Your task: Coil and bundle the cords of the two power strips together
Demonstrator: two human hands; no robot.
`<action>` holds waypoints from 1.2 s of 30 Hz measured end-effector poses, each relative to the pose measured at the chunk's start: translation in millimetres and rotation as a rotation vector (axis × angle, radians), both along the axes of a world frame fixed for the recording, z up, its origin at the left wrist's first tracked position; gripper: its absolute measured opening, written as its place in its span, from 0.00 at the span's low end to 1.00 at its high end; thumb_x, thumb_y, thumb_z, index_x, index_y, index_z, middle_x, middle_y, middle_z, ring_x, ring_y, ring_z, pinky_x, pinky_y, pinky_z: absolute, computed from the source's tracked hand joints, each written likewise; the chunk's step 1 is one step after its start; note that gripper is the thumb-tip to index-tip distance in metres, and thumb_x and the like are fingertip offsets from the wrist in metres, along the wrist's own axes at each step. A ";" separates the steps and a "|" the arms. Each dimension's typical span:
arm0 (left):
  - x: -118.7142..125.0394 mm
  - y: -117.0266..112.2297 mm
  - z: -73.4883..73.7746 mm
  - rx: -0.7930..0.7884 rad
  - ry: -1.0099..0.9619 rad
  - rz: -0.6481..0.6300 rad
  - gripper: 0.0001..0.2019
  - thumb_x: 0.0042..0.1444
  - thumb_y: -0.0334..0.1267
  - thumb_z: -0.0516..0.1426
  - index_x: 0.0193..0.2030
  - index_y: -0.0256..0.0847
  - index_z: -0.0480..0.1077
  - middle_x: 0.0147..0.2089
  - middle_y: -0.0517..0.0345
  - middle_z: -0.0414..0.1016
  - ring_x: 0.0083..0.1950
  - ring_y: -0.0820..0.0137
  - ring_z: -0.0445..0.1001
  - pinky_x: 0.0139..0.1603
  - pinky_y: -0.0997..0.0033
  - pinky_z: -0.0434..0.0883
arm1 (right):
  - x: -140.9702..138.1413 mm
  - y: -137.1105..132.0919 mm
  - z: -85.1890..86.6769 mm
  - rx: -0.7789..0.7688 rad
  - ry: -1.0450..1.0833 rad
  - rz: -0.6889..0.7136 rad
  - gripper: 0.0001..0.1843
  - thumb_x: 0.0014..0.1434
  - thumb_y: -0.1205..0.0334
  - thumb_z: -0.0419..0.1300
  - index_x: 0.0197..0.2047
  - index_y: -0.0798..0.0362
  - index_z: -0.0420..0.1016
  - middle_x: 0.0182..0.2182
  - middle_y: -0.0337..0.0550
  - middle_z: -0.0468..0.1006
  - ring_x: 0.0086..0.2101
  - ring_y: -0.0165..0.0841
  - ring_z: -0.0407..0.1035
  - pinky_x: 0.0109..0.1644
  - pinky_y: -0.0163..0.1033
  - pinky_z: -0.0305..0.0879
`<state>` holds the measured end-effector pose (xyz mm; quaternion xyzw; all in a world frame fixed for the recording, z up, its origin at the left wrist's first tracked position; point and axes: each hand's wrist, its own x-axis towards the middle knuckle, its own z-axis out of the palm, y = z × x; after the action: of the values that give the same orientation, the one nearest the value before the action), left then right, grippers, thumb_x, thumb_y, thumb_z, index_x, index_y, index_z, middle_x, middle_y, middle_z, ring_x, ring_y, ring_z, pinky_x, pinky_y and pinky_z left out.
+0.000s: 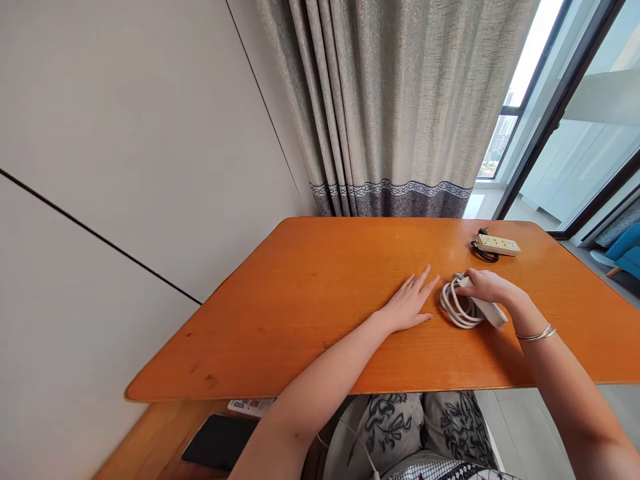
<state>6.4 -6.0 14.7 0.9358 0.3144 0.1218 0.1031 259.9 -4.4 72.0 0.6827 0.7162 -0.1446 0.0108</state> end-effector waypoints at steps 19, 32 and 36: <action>-17.0 33.0 -9.5 -0.402 -1.195 0.100 0.10 0.56 0.44 0.62 0.31 0.40 0.69 0.40 0.52 0.78 0.37 0.67 0.79 0.41 0.65 0.75 | -33.8 2.0 -35.0 -0.423 1.335 -0.176 0.17 0.63 0.49 0.63 0.47 0.52 0.70 0.32 0.43 0.82 0.28 0.34 0.77 0.28 0.36 0.74; -19.5 40.6 15.7 -1.167 -1.660 0.530 0.25 0.56 0.58 0.62 0.23 0.40 0.60 0.26 0.57 0.75 0.33 0.64 0.81 0.35 0.66 0.77 | -35.7 2.0 -40.4 -0.754 1.465 -0.225 0.21 0.72 0.50 0.50 0.43 0.59 0.74 0.32 0.47 0.82 0.25 0.31 0.77 0.26 0.33 0.75; -24.8 43.5 18.8 -1.305 -1.749 0.574 0.25 0.62 0.53 0.58 0.21 0.39 0.61 0.23 0.56 0.73 0.27 0.69 0.78 0.31 0.70 0.77 | -34.9 -2.6 -36.8 -0.773 1.507 -0.184 0.21 0.72 0.49 0.48 0.44 0.58 0.74 0.32 0.48 0.82 0.24 0.30 0.76 0.24 0.31 0.73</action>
<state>-18.4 37.4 33.5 0.1893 0.3414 0.5670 0.7253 224.9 -7.0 35.2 0.4078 0.3740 -0.7951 -0.2483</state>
